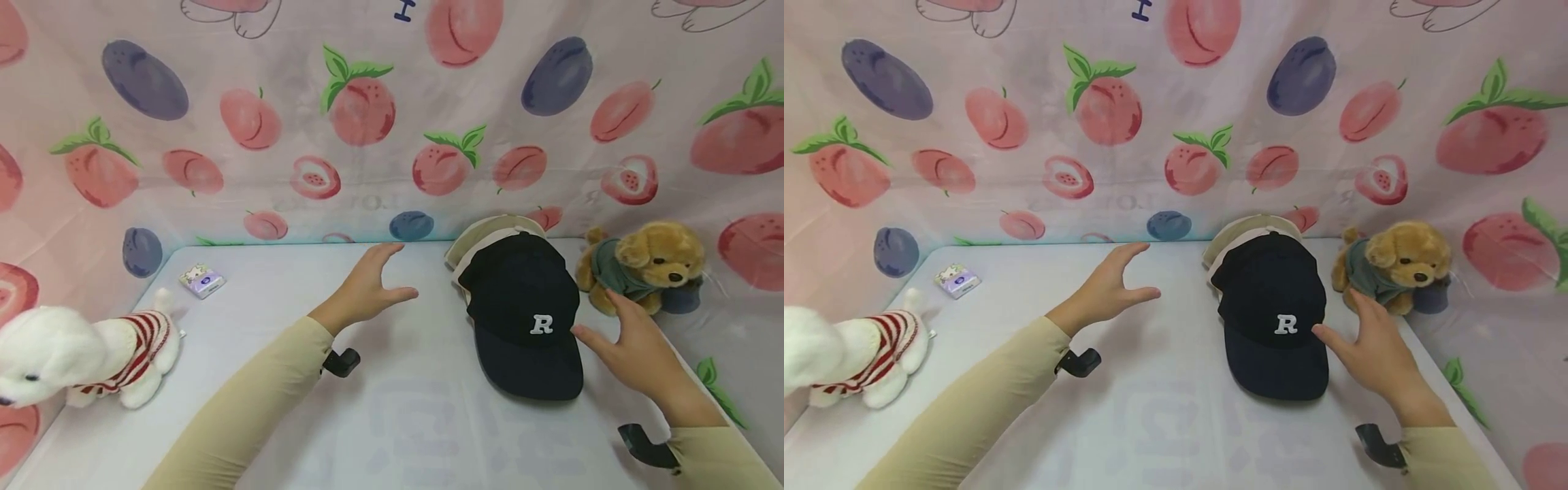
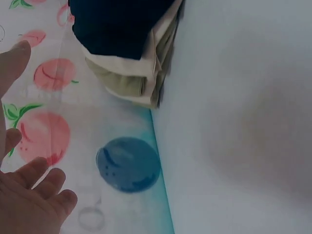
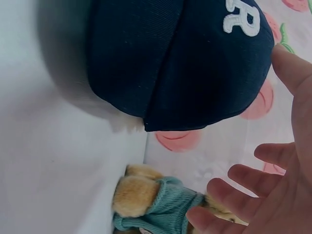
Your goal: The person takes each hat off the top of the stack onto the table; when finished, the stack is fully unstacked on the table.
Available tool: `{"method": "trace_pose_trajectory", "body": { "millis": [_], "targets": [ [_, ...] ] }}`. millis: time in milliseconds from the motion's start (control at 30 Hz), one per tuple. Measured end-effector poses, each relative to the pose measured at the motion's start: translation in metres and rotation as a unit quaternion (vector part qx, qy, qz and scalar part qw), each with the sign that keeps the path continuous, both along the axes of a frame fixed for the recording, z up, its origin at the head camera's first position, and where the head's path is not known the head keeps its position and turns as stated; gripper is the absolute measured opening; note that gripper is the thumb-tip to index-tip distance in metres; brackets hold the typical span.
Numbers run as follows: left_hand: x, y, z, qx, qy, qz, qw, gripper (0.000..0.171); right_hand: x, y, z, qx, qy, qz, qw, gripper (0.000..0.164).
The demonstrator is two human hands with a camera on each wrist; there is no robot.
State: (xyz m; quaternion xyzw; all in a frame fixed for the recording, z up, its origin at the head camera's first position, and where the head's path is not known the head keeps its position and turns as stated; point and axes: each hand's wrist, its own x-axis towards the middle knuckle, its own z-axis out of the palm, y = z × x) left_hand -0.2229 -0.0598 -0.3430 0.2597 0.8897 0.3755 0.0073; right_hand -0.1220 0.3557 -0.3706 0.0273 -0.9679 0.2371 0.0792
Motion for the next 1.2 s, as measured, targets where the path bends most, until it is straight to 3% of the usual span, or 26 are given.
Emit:
{"method": "trace_pose_trajectory", "body": {
  "millis": [267,533,1200],
  "targets": [
    [-0.006,0.039,-0.004,0.016,0.0,-0.034,0.9993,0.085,0.002,-0.002,-0.008,-0.026,-0.003,0.016,1.0,0.094],
    [-0.011,0.072,-0.008,0.038,-0.017,-0.066,0.997,0.086,0.003,-0.006,-0.018,-0.027,-0.019,0.007,0.999,0.096],
    [-0.013,0.131,-0.011,0.042,-0.049,-0.086,0.9942,0.084,0.009,-0.012,-0.037,-0.038,-0.089,-0.008,0.995,0.104]
  ]
}}
